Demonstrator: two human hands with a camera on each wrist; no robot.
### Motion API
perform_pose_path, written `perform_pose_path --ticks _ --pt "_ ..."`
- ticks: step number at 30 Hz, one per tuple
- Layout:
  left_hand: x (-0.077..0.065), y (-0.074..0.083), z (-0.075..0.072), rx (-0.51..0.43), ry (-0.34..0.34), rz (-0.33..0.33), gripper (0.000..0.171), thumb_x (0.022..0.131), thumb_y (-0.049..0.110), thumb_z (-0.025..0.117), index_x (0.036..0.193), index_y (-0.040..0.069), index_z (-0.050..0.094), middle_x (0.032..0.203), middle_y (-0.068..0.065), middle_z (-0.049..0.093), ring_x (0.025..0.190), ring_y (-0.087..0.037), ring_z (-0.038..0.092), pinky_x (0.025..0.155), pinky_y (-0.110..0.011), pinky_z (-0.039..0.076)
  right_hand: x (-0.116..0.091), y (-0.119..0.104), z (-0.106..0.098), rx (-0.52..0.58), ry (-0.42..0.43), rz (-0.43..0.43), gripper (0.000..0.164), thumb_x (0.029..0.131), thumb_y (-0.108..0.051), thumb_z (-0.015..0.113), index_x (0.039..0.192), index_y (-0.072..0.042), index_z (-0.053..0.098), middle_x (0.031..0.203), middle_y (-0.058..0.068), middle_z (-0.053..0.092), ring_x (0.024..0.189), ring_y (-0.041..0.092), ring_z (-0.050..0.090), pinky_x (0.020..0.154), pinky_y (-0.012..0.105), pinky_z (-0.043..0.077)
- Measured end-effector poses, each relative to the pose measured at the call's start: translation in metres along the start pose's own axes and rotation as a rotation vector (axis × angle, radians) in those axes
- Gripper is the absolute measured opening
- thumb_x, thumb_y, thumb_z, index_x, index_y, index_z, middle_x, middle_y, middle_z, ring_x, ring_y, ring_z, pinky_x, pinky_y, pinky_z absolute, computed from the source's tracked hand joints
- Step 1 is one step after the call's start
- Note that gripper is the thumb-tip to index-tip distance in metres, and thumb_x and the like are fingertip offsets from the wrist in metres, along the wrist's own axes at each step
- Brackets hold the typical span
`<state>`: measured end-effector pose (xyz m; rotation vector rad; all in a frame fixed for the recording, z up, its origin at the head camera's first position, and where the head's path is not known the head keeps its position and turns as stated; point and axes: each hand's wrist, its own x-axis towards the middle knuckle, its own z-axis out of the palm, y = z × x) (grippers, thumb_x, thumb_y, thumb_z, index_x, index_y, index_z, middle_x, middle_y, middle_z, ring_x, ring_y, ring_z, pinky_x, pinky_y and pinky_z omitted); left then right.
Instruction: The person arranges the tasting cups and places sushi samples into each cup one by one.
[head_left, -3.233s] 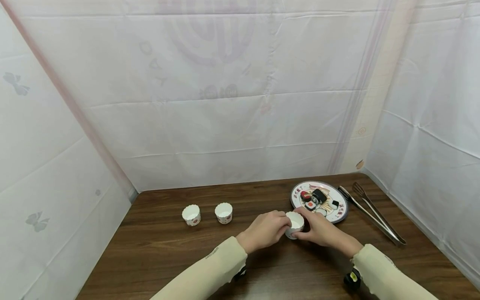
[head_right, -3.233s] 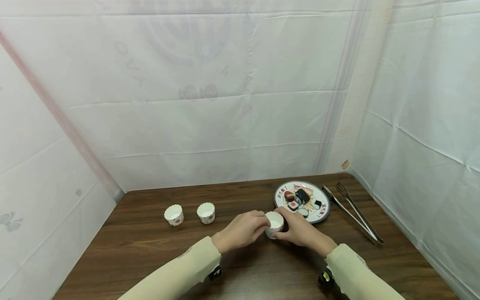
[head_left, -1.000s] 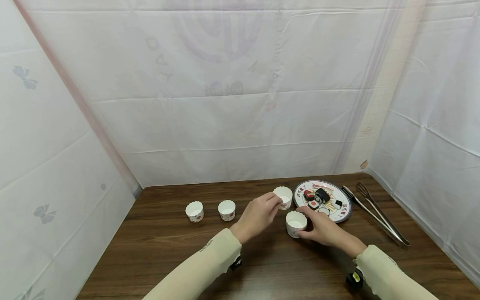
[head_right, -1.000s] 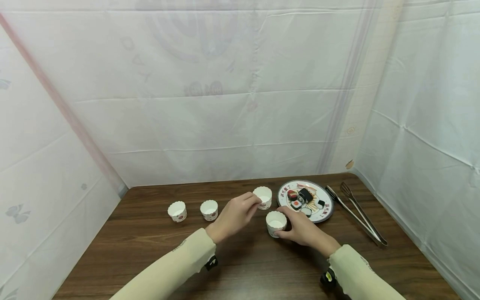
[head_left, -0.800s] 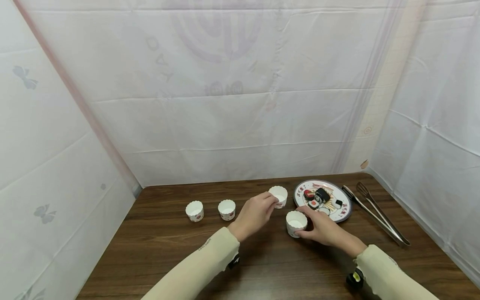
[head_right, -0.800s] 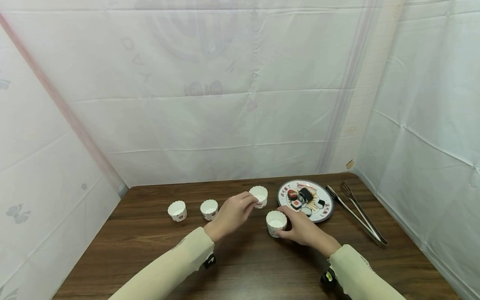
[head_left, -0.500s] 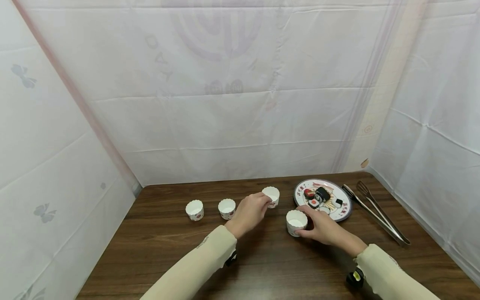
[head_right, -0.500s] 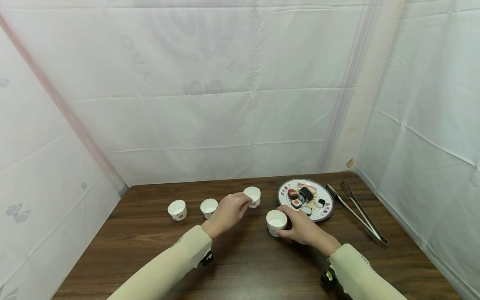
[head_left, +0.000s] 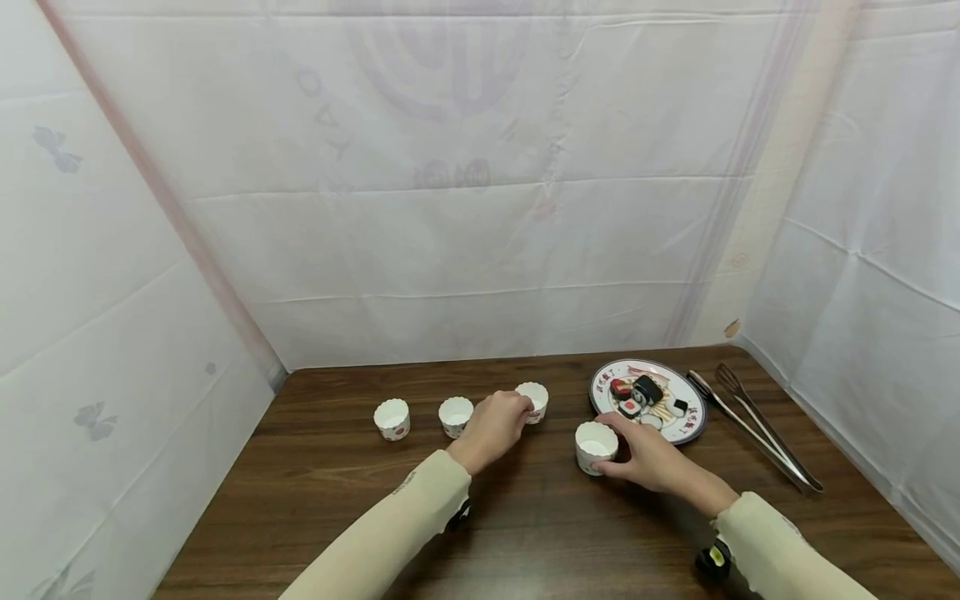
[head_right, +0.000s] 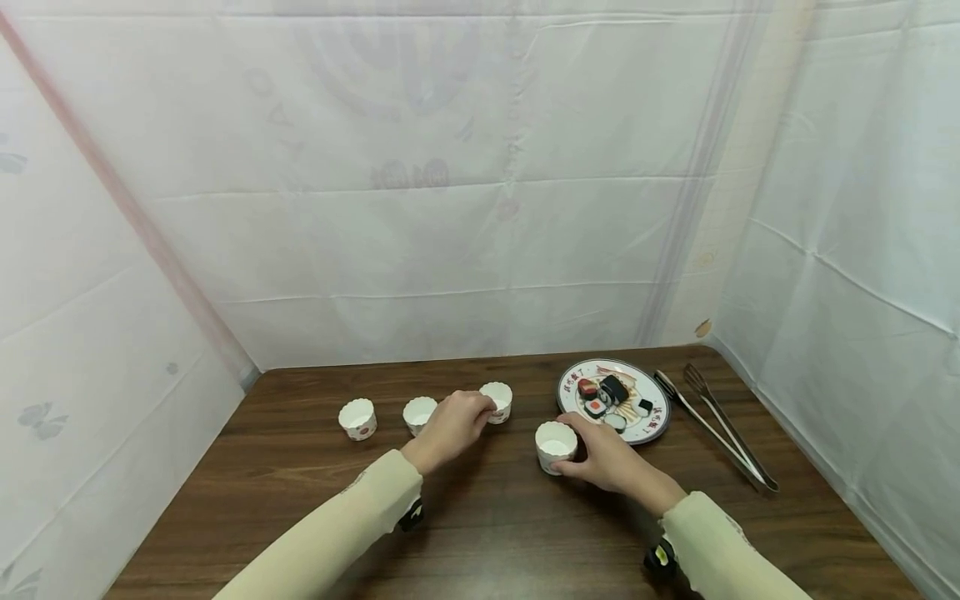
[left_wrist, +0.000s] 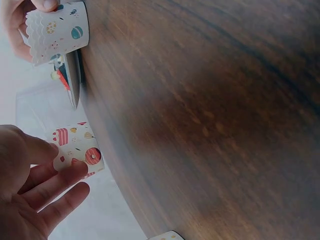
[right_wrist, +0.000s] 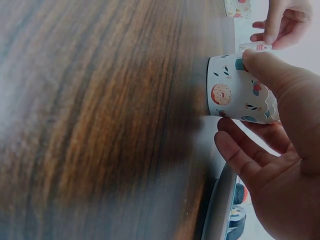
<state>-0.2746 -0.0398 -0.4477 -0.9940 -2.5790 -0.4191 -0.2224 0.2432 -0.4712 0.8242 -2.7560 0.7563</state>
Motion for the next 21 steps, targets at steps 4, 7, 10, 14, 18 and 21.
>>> perform_pose_path --ticks 4,7,10,14,18,21 --pt "0.001 0.0005 0.0002 0.002 -0.012 0.004 0.011 0.095 0.003 0.071 0.09 0.012 0.076 0.083 0.001 0.071 0.072 -0.01 0.065 0.061 -0.025 0.051 -0.0019 0.001 -0.0022 0.005 0.008 0.0 0.057 0.087 -0.033 0.084 0.131 -0.008 0.059 0.109 -0.001 0.071 0.091 0.01 0.068 0.075 0.033 0.055" --pt "-0.0009 0.0013 0.0024 0.004 -0.042 -0.01 0.013 0.095 0.004 0.071 0.087 0.013 0.076 0.08 0.003 0.069 0.068 -0.008 0.061 0.058 -0.024 0.048 -0.0036 0.0016 -0.0011 0.013 -0.002 0.0 0.059 0.088 -0.035 0.083 0.132 -0.005 0.058 0.11 0.0 0.072 0.091 0.01 0.067 0.075 0.033 0.054" --pt "-0.0023 0.0014 0.0064 0.013 -0.059 -0.015 0.014 0.095 0.005 0.071 0.085 0.014 0.075 0.077 0.004 0.068 0.066 -0.006 0.058 0.056 -0.022 0.046 -0.0047 0.0024 0.001 0.013 -0.012 0.007 0.061 0.088 -0.037 0.083 0.133 -0.005 0.058 0.11 0.001 0.072 0.092 0.011 0.068 0.076 0.034 0.055" --pt "-0.0005 0.0008 0.0077 0.015 -0.056 -0.014 0.016 0.096 0.005 0.07 0.083 0.015 0.074 0.077 0.004 0.068 0.065 -0.005 0.056 0.056 -0.022 0.044 -0.0041 0.0026 0.0015 0.01 -0.003 0.014 0.061 0.087 -0.035 0.084 0.133 -0.005 0.058 0.111 0.001 0.072 0.092 0.012 0.069 0.076 0.035 0.055" --pt "0.0028 -0.0006 0.0071 -0.001 -0.052 -0.012 0.016 0.096 0.004 0.07 0.084 0.014 0.074 0.078 0.005 0.068 0.064 -0.004 0.053 0.056 -0.021 0.043 -0.0022 0.0027 0.0002 0.007 0.003 0.012 0.059 0.087 -0.035 0.084 0.132 -0.008 0.058 0.11 0.0 0.072 0.092 0.012 0.068 0.076 0.035 0.055" --pt "0.0036 -0.0011 0.0085 0.0 -0.058 -0.01 0.016 0.096 0.005 0.07 0.084 0.015 0.073 0.078 0.005 0.067 0.065 -0.004 0.052 0.057 -0.021 0.043 -0.0023 0.003 0.0007 0.012 0.004 0.013 0.058 0.087 -0.036 0.084 0.131 -0.01 0.058 0.11 -0.001 0.071 0.093 0.011 0.068 0.076 0.034 0.055"
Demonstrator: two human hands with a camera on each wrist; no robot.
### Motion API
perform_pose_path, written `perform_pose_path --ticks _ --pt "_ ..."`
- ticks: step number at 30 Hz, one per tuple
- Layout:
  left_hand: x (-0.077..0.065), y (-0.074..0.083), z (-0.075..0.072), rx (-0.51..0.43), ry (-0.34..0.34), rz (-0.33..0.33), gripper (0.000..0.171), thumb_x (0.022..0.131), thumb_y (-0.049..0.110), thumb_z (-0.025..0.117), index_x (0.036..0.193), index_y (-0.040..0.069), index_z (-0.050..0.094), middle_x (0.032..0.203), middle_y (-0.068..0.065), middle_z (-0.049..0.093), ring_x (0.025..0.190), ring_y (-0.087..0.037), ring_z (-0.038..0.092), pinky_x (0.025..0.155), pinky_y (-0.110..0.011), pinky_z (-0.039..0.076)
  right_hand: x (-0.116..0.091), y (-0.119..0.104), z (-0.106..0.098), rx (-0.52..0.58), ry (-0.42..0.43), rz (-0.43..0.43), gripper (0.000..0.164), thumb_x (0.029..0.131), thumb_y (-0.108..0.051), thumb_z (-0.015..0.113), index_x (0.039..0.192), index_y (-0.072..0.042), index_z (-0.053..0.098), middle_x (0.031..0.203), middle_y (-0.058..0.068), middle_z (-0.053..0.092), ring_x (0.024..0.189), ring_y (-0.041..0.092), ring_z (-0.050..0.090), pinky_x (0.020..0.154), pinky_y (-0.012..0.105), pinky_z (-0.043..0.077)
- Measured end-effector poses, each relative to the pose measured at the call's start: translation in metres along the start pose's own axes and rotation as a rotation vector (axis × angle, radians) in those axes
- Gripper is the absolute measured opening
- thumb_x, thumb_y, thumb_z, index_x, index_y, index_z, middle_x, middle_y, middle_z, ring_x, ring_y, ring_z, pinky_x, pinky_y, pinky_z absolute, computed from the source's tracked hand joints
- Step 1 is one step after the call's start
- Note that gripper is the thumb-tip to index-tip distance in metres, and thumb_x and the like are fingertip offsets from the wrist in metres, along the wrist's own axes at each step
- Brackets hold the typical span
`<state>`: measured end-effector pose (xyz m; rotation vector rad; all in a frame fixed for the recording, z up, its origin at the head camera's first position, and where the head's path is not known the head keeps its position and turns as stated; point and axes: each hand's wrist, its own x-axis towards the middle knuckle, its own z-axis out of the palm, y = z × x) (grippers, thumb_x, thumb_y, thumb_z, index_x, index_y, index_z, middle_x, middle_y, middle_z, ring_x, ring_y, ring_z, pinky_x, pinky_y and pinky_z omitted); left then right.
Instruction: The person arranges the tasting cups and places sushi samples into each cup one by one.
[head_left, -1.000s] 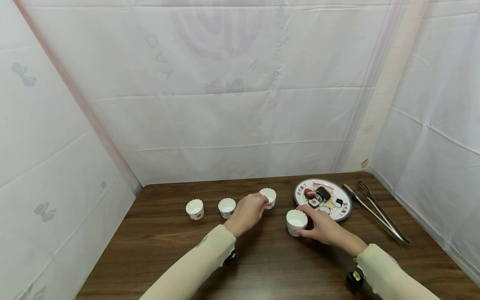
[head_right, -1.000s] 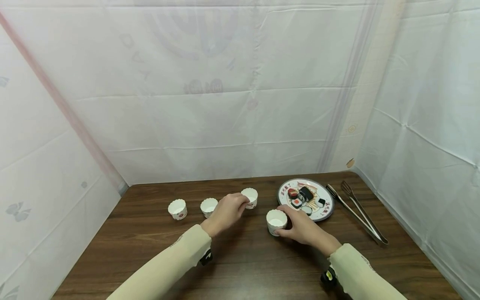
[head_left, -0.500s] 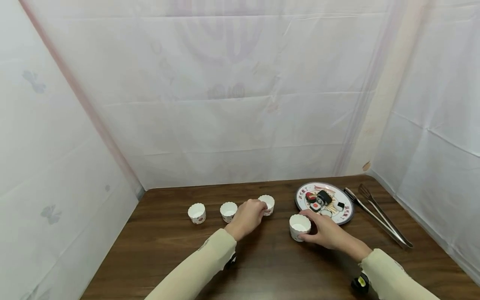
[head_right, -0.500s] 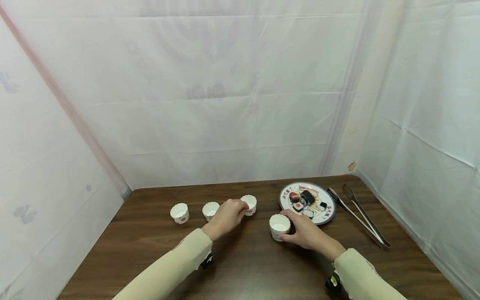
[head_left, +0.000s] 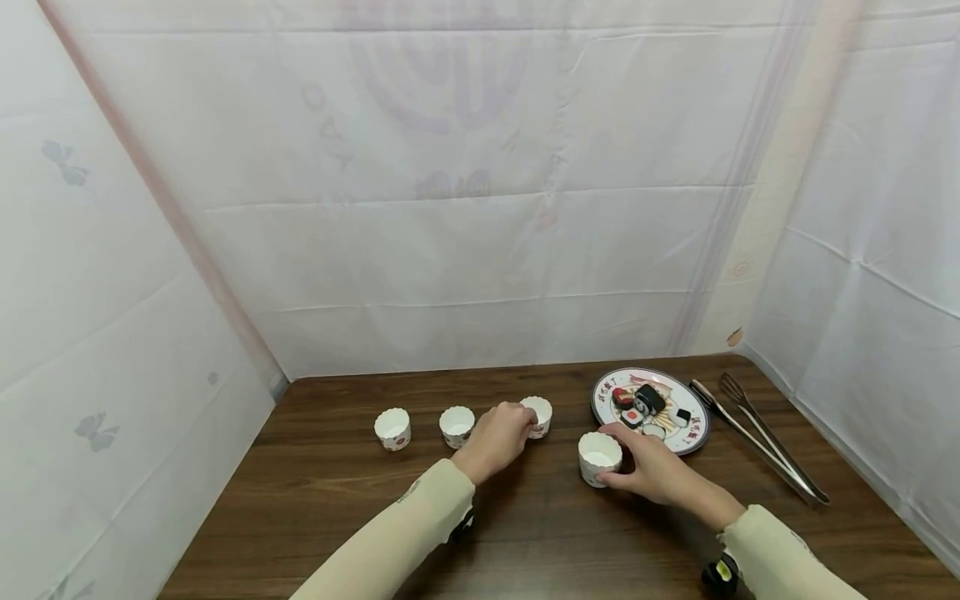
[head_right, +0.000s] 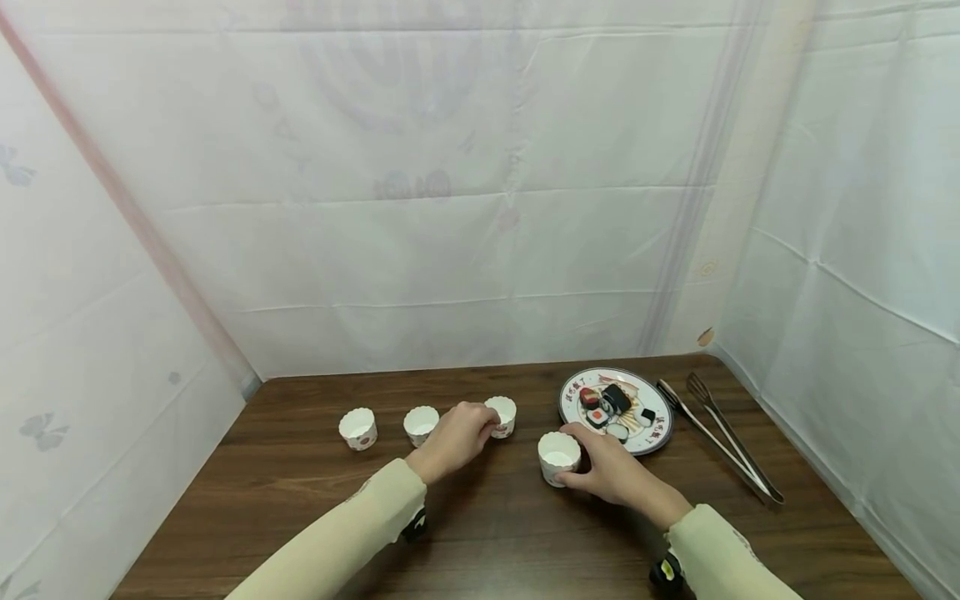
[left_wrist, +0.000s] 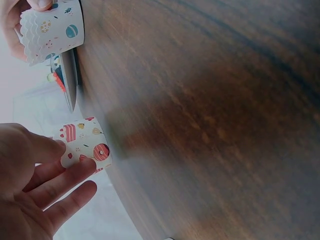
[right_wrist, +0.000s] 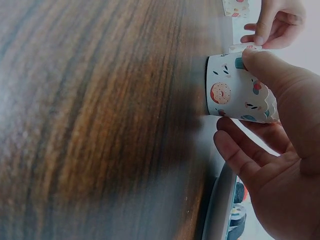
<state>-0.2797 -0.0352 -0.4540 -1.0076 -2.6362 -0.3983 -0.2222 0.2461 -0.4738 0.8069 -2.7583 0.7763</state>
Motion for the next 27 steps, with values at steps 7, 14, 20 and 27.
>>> perform_pose_path --ticks 7,14,20,27 --pt "-0.0001 0.0009 -0.0008 0.015 -0.027 -0.002 0.016 0.095 0.004 0.069 0.084 0.015 0.074 0.079 0.005 0.067 0.068 -0.005 0.057 0.058 -0.022 0.046 0.0005 -0.0011 -0.0011 0.004 -0.003 0.005 0.057 0.086 -0.036 0.085 0.131 -0.011 0.058 0.108 -0.002 0.071 0.09 0.009 0.067 0.074 0.032 0.054" --pt "-0.0005 0.0002 -0.0013 0.007 -0.056 -0.014 0.016 0.097 0.003 0.067 0.086 0.012 0.074 0.081 0.002 0.068 0.07 -0.008 0.059 0.058 -0.023 0.046 0.001 -0.0006 -0.0004 0.0 0.005 -0.006 0.057 0.086 -0.035 0.085 0.13 -0.01 0.059 0.108 -0.002 0.072 0.09 0.008 0.067 0.075 0.033 0.054" --pt "-0.0026 -0.0015 0.0003 0.025 -0.028 -0.003 0.007 0.096 0.007 0.07 0.099 0.012 0.075 0.094 -0.001 0.072 0.086 -0.016 0.069 0.069 -0.029 0.055 0.0012 -0.0005 -0.0011 0.009 0.0 -0.003 0.058 0.086 -0.035 0.085 0.131 -0.009 0.059 0.109 -0.002 0.071 0.091 0.009 0.067 0.076 0.033 0.054" --pt "-0.0045 -0.0045 0.0021 0.048 0.071 0.062 0.02 0.096 0.014 0.074 0.115 0.01 0.073 0.122 -0.005 0.068 0.1 -0.024 0.065 0.085 -0.032 0.056 0.0007 -0.0005 -0.0015 0.01 0.001 0.001 0.056 0.086 -0.033 0.085 0.131 -0.012 0.058 0.109 -0.002 0.071 0.092 0.009 0.067 0.076 0.033 0.055"
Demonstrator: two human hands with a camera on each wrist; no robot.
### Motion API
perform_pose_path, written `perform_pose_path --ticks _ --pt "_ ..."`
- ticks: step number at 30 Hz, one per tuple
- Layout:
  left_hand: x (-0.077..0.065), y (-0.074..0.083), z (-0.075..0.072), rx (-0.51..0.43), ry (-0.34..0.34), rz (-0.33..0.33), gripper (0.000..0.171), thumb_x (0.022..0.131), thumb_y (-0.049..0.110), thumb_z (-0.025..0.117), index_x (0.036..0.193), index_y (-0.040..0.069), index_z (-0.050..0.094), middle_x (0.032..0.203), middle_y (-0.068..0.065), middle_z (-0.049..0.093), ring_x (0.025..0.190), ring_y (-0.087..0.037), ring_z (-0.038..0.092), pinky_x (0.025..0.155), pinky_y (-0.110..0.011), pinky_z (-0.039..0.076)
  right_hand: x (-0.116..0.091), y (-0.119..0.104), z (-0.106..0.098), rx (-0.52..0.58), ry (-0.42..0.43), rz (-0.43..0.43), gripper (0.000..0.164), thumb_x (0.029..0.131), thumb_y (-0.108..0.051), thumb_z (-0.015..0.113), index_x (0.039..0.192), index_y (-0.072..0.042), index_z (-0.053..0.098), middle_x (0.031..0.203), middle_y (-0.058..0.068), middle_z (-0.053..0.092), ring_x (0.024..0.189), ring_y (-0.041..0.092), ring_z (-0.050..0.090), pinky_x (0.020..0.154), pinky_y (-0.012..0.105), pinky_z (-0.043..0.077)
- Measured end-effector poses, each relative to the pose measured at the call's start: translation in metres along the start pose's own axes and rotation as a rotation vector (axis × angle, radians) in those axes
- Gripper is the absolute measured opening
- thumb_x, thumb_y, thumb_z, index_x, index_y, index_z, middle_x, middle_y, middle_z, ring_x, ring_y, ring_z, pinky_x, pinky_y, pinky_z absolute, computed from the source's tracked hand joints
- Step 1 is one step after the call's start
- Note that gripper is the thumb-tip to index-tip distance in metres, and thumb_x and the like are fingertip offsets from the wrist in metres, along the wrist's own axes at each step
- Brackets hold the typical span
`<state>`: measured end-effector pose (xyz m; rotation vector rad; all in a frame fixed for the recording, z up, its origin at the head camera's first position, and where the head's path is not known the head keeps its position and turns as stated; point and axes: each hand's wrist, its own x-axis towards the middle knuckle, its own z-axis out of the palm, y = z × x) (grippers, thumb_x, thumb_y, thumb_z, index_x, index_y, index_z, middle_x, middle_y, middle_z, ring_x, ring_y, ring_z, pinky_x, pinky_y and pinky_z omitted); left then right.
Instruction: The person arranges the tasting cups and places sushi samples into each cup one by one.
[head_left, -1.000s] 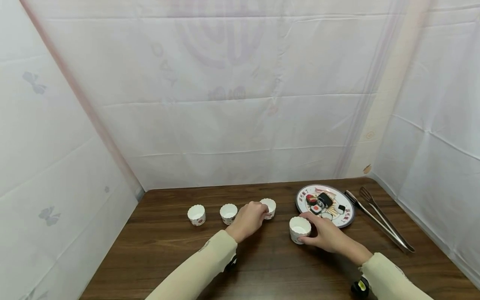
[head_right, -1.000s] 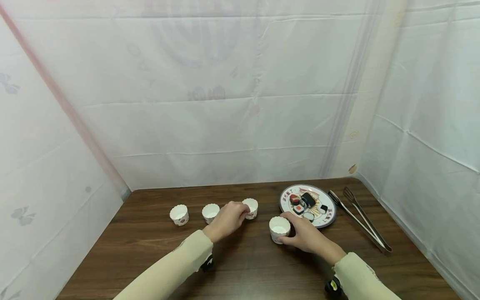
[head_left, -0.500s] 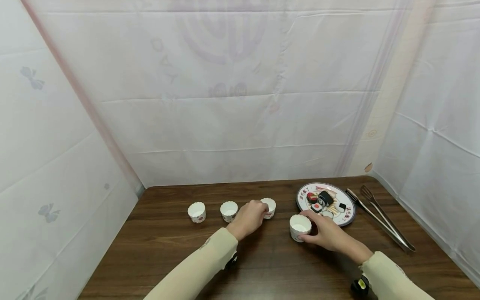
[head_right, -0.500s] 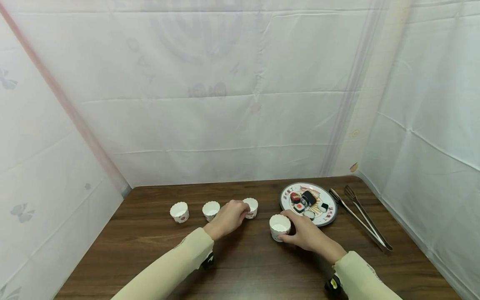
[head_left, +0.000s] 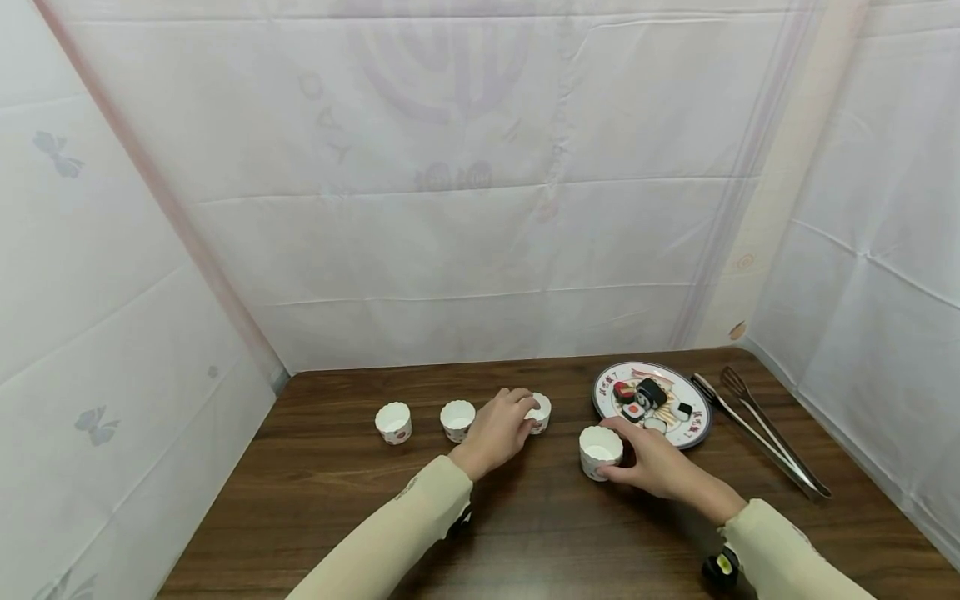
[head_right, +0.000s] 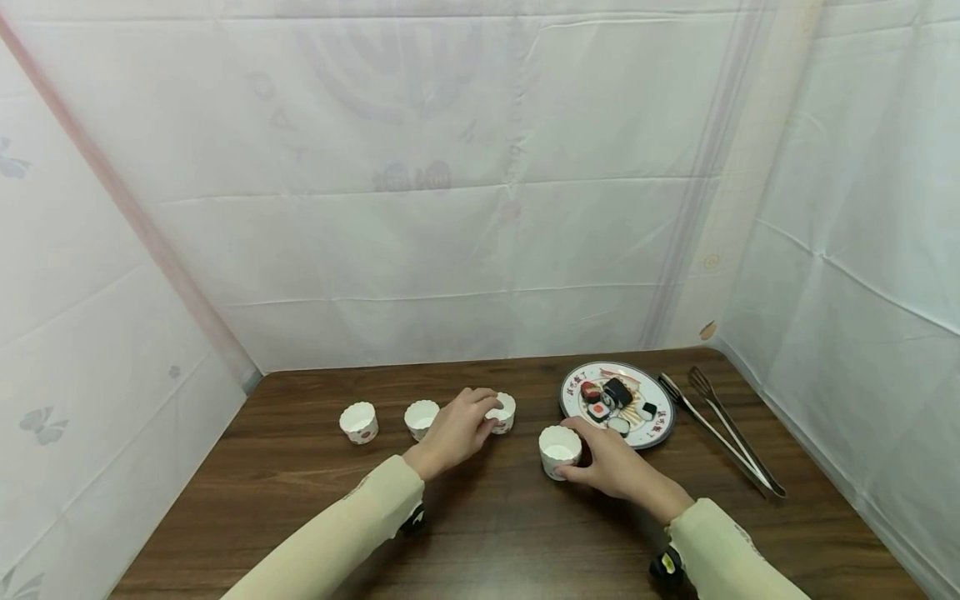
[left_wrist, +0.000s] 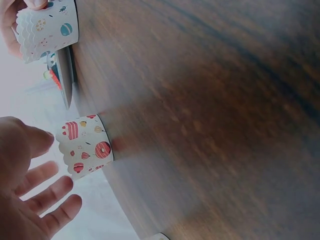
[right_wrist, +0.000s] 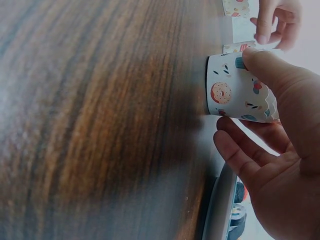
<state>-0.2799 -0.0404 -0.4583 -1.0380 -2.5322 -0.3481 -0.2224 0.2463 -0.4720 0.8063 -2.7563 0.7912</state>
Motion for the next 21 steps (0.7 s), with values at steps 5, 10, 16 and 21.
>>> perform_pose_path --ticks 5,10,16,21 --pt "0.0005 -0.0018 0.0017 0.014 0.046 0.034 0.025 0.095 0.017 0.076 0.118 0.01 0.071 0.128 -0.007 0.065 0.103 -0.027 0.063 0.089 -0.036 0.054 0.0 0.0009 0.0004 -0.002 0.007 -0.007 0.056 0.086 -0.033 0.085 0.131 -0.012 0.058 0.109 -0.001 0.071 0.091 0.009 0.067 0.075 0.033 0.055" --pt "-0.0013 -0.0012 0.0013 0.003 0.024 0.017 0.025 0.097 0.018 0.074 0.12 0.011 0.07 0.131 -0.008 0.063 0.106 -0.028 0.063 0.089 -0.037 0.055 -0.0004 0.0015 0.001 -0.003 0.009 -0.012 0.057 0.086 -0.034 0.085 0.131 -0.01 0.059 0.109 -0.001 0.071 0.091 0.01 0.067 0.075 0.033 0.055" --pt "-0.0031 -0.001 0.0005 -0.014 0.036 0.017 0.027 0.097 0.018 0.074 0.122 0.01 0.069 0.132 -0.01 0.063 0.107 -0.028 0.062 0.089 -0.038 0.055 -0.0008 0.0004 0.0009 -0.001 0.01 -0.01 0.058 0.086 -0.035 0.085 0.131 -0.009 0.059 0.11 0.0 0.071 0.092 0.012 0.068 0.076 0.034 0.055" --pt "-0.003 -0.001 -0.001 -0.029 0.056 0.036 0.034 0.096 0.017 0.074 0.129 0.011 0.066 0.133 -0.012 0.063 0.108 -0.028 0.063 0.089 -0.038 0.054 -0.0004 -0.0006 0.0002 0.004 0.004 -0.006 0.059 0.086 -0.034 0.085 0.132 -0.008 0.058 0.111 0.001 0.071 0.092 0.013 0.068 0.076 0.034 0.055"
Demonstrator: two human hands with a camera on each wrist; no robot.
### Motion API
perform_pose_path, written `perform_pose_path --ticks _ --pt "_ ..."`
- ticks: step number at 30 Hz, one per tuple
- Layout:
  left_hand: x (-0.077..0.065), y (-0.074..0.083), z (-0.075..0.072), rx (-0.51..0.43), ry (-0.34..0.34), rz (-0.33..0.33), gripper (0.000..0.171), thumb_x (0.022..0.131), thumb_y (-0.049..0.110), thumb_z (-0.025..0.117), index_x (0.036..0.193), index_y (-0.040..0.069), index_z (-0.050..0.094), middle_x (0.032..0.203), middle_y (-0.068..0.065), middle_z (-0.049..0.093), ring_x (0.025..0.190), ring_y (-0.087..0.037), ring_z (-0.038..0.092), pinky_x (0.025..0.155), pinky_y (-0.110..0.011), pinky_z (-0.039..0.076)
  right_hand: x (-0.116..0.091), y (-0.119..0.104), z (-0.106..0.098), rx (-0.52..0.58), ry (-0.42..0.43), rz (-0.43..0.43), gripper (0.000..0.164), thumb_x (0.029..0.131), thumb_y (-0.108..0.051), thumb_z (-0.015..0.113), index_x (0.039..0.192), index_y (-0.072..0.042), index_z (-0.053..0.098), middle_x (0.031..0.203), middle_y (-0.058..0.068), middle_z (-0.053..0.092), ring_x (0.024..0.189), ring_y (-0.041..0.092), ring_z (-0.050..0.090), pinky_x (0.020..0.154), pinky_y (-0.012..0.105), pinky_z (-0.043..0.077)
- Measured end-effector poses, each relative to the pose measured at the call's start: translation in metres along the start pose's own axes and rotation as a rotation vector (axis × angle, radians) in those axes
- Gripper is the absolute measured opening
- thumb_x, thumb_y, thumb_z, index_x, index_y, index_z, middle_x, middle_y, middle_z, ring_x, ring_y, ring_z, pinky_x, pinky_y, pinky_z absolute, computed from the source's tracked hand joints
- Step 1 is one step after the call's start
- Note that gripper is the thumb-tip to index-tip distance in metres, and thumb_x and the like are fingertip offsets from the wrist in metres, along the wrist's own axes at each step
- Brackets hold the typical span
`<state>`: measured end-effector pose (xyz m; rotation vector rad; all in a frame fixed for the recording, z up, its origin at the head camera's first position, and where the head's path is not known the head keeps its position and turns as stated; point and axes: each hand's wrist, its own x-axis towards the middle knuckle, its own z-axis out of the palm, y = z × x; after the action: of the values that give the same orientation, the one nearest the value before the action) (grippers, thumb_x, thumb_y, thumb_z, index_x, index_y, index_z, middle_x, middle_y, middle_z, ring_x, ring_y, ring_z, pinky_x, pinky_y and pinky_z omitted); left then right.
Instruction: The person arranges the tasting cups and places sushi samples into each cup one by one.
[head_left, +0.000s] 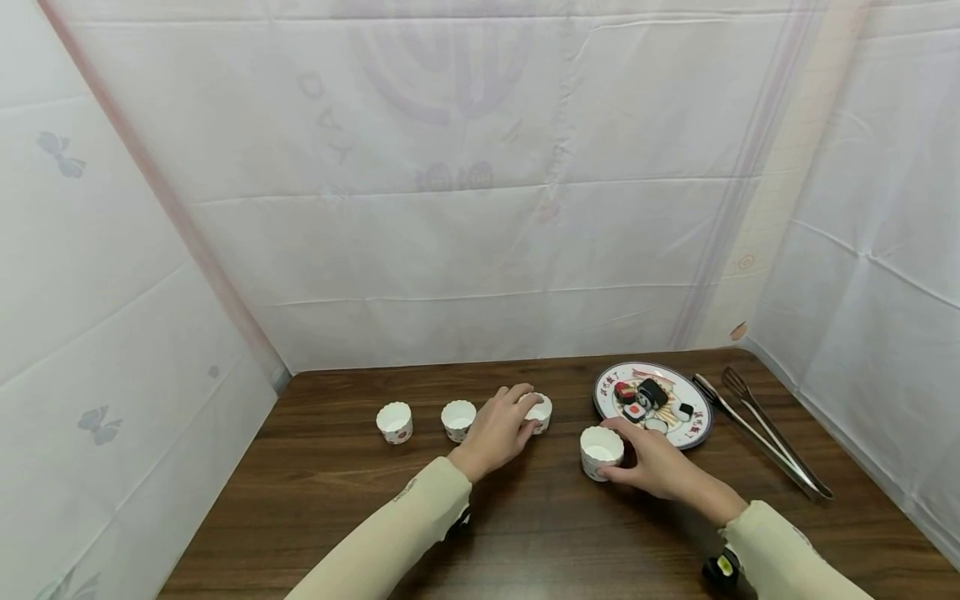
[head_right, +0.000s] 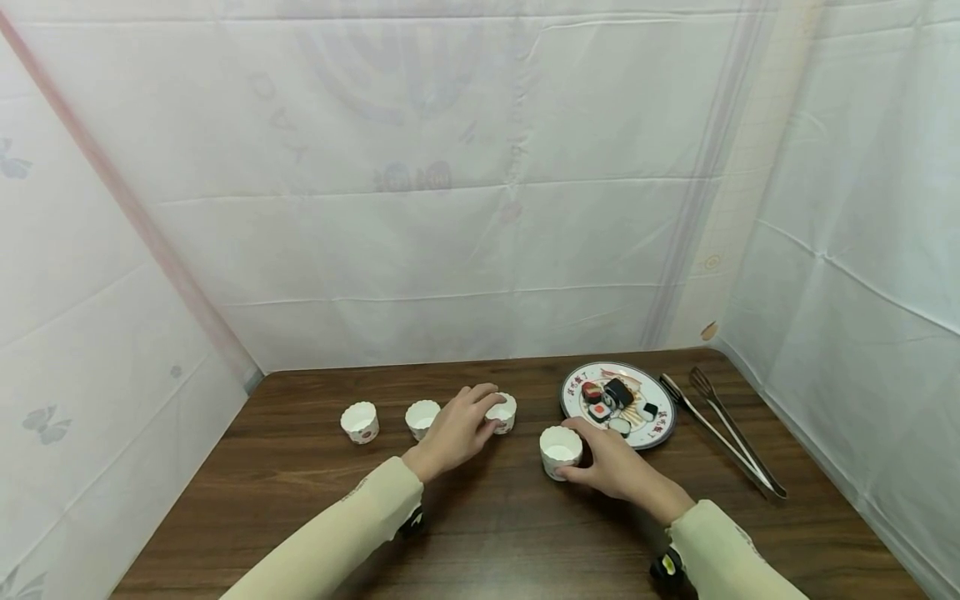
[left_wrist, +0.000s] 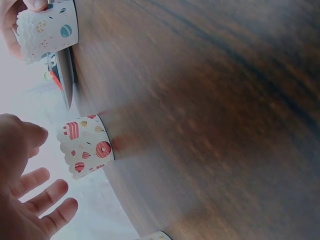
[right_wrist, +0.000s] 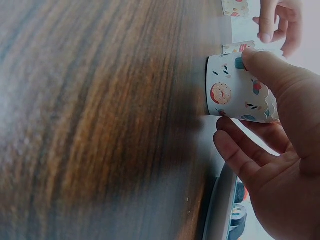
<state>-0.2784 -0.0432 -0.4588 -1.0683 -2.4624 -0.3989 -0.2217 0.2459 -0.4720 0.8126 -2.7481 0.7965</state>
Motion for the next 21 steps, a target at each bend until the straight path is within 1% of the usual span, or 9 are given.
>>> perform_pose_path --ticks 4,6,8,12,17,19,21 --pt "0.001 0.003 0.0 -0.01 0.024 0.029 0.04 0.096 0.016 0.074 0.134 0.011 0.062 0.133 -0.013 0.062 0.112 -0.026 0.064 0.097 -0.042 0.052 0.0 -0.001 0.0 -0.003 -0.002 0.003 0.059 0.086 -0.035 0.085 0.132 -0.009 0.058 0.111 0.0 0.071 0.093 0.011 0.068 0.077 0.034 0.055" --pt "0.002 0.006 -0.001 -0.025 0.038 0.043 0.042 0.096 0.016 0.074 0.136 0.011 0.061 0.133 -0.013 0.062 0.112 -0.026 0.065 0.097 -0.043 0.052 -0.001 -0.001 0.0 -0.006 -0.002 0.009 0.059 0.087 -0.036 0.085 0.132 -0.009 0.058 0.111 -0.001 0.071 0.092 0.01 0.067 0.077 0.034 0.055" --pt "0.004 0.008 -0.004 -0.036 0.047 0.053 0.043 0.097 0.017 0.073 0.137 0.011 0.061 0.133 -0.012 0.062 0.111 -0.026 0.065 0.095 -0.042 0.053 0.001 -0.001 -0.001 -0.004 -0.003 0.012 0.059 0.087 -0.036 0.084 0.131 -0.009 0.058 0.11 -0.001 0.071 0.092 0.01 0.067 0.076 0.034 0.055" --pt "0.006 0.014 -0.007 -0.06 0.034 0.063 0.044 0.1 0.021 0.07 0.142 0.014 0.059 0.134 -0.01 0.062 0.108 -0.025 0.065 0.092 -0.04 0.054 0.001 -0.001 -0.003 0.003 -0.011 0.017 0.059 0.086 -0.036 0.084 0.131 -0.009 0.058 0.109 -0.001 0.071 0.091 0.008 0.066 0.075 0.032 0.054" --pt "0.007 0.02 -0.007 -0.088 0.011 0.084 0.047 0.1 0.021 0.07 0.144 0.018 0.058 0.133 -0.006 0.061 0.101 -0.019 0.064 0.087 -0.034 0.055 -0.001 -0.001 -0.002 0.011 -0.006 0.009 0.058 0.086 -0.036 0.085 0.131 -0.009 0.058 0.108 -0.001 0.071 0.09 0.008 0.066 0.073 0.03 0.054" --pt "0.007 0.022 -0.007 -0.092 0.007 0.098 0.046 0.099 0.021 0.071 0.143 0.018 0.059 0.133 -0.004 0.061 0.104 -0.018 0.063 0.087 -0.033 0.055 0.0 0.0 -0.002 0.01 -0.005 0.009 0.058 0.086 -0.035 0.085 0.131 -0.009 0.059 0.109 -0.001 0.072 0.091 0.008 0.067 0.074 0.031 0.055" --pt "0.008 0.023 -0.008 -0.09 0.007 0.116 0.043 0.1 0.022 0.07 0.142 0.018 0.06 0.133 -0.003 0.062 0.109 -0.018 0.064 0.09 -0.032 0.054 0.001 0.0 -0.001 0.009 -0.006 0.009 0.059 0.086 -0.035 0.085 0.131 -0.008 0.058 0.11 0.0 0.071 0.092 0.009 0.067 0.074 0.031 0.055"
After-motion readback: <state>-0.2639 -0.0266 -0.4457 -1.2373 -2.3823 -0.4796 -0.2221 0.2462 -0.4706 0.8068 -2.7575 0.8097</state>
